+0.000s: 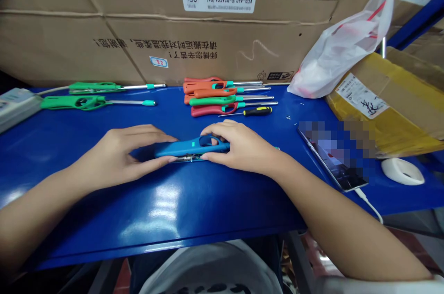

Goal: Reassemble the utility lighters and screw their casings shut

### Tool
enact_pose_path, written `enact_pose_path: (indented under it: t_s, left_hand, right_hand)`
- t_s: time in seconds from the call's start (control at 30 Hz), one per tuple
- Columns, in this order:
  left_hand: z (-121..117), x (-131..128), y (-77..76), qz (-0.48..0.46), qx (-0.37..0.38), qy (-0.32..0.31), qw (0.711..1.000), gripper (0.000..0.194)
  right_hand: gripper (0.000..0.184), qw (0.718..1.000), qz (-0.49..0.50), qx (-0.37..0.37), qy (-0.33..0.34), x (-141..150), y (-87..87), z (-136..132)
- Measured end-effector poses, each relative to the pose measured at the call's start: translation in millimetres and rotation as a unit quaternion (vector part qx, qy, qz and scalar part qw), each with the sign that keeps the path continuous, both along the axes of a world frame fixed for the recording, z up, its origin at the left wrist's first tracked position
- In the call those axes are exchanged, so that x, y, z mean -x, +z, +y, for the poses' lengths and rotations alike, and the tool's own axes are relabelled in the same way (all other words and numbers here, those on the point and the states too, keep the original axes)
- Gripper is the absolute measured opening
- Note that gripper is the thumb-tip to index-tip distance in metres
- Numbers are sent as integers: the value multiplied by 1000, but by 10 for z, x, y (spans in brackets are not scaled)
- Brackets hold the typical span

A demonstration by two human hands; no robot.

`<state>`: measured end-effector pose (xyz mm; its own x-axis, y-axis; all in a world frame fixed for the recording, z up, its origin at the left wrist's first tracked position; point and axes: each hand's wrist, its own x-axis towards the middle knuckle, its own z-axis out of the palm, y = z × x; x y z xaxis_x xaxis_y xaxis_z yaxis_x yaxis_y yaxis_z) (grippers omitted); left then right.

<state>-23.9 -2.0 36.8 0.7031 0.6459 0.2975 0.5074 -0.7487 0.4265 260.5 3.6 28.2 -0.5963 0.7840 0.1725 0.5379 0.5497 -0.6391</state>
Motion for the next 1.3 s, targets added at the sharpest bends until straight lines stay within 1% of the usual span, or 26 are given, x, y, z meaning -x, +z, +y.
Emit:
enact_pose_path:
  t_s: [0.07,0.2,0.3,0.57,0.77,1.03,1.3]
  left_hand:
    - [-8,-21,1,1,25,0,1000,26]
    - [-2,-39,-17,7,44,1,999,24]
    - [12,-30,-33,11,46,-4,999,24]
    - [27,-13,-67,31,43,-5,999,26]
    - [38,1,-94,47,31,-12,998,31]
    - [31,9,-87,42,20,-12,999,30]
    - [46,11,-76,63,21,-15,998,30]
  right_hand:
    - [29,1000,-10,-21,15,-3,-3,4]
    - [27,999,-4,-24,34,4,-21,14]
    - [28,999,0,-25,46,9,-51,25]
    - [29,996,-7,-54,70,-2,-132,60]
    - [28,996,-25,-52,64,-16,-137,72]
    - [28,996,-41,-57,60,-18,-120,58]
    - [29,995,-57,-53,63,-7,-138,54]
